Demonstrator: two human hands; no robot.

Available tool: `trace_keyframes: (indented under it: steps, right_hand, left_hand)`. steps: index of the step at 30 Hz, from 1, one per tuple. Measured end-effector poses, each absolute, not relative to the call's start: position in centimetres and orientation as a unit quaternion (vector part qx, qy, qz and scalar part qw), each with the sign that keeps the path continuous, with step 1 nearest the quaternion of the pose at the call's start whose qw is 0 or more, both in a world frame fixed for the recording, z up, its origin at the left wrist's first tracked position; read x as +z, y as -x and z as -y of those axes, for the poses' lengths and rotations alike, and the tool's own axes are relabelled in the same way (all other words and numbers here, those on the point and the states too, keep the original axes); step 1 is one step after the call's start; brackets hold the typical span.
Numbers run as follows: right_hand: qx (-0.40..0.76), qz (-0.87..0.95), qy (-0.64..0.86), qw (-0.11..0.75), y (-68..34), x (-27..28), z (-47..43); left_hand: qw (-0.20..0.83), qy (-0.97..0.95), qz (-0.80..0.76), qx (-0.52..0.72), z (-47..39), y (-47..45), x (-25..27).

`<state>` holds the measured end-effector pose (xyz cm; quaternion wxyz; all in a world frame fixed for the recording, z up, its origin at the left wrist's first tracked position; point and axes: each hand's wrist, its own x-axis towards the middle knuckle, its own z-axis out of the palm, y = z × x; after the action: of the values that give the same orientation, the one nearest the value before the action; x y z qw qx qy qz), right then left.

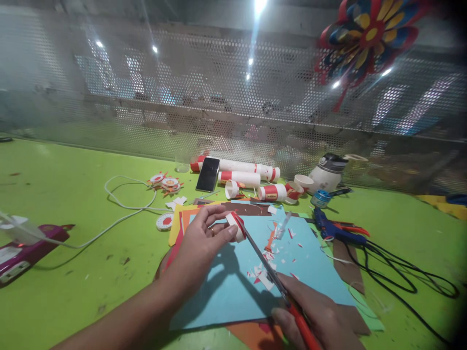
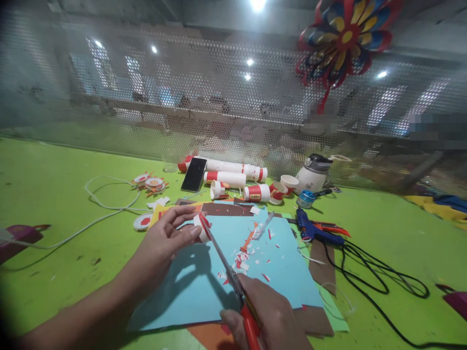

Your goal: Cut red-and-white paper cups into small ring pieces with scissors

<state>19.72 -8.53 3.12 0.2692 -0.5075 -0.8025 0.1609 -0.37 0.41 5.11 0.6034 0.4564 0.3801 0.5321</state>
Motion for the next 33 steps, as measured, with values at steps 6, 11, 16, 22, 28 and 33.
trace_keyframes:
  steps: [6, 11, 16, 22, 28, 33]
  right_hand:
    - [0.118, 0.815, 0.497, 0.273, -20.1, 2.2, 8.6]
    - [0.132, 0.809, 0.501, 0.279, -20.2, 2.3, 8.7]
    - [0.142, 0.799, 0.509, 0.287, -19.8, 2.6, 8.8]
    - [0.126, 0.801, 0.502, 0.303, -19.6, 2.9, 8.5]
    - [0.160, 0.801, 0.503, 0.282, -19.9, 3.3, 8.4]
    - [0.162, 0.801, 0.507, 0.273, -19.9, 3.1, 8.5]
  left_hand:
    - [0.606, -0.452, -0.374, 0.537, -0.5, 0.3, 5.1]
    - [0.602, -0.459, -0.377, 0.534, -0.5, 0.5, 4.9]
    - [0.604, -0.477, -0.367, 0.522, -0.6, 0.6, 4.8]
    - [0.601, -0.509, -0.346, 0.510, -0.7, 0.7, 4.6]
    - [0.589, -0.514, -0.359, 0.510, -0.7, 0.6, 4.8]
    - [0.586, -0.506, -0.377, 0.509, -0.3, 0.4, 5.2]
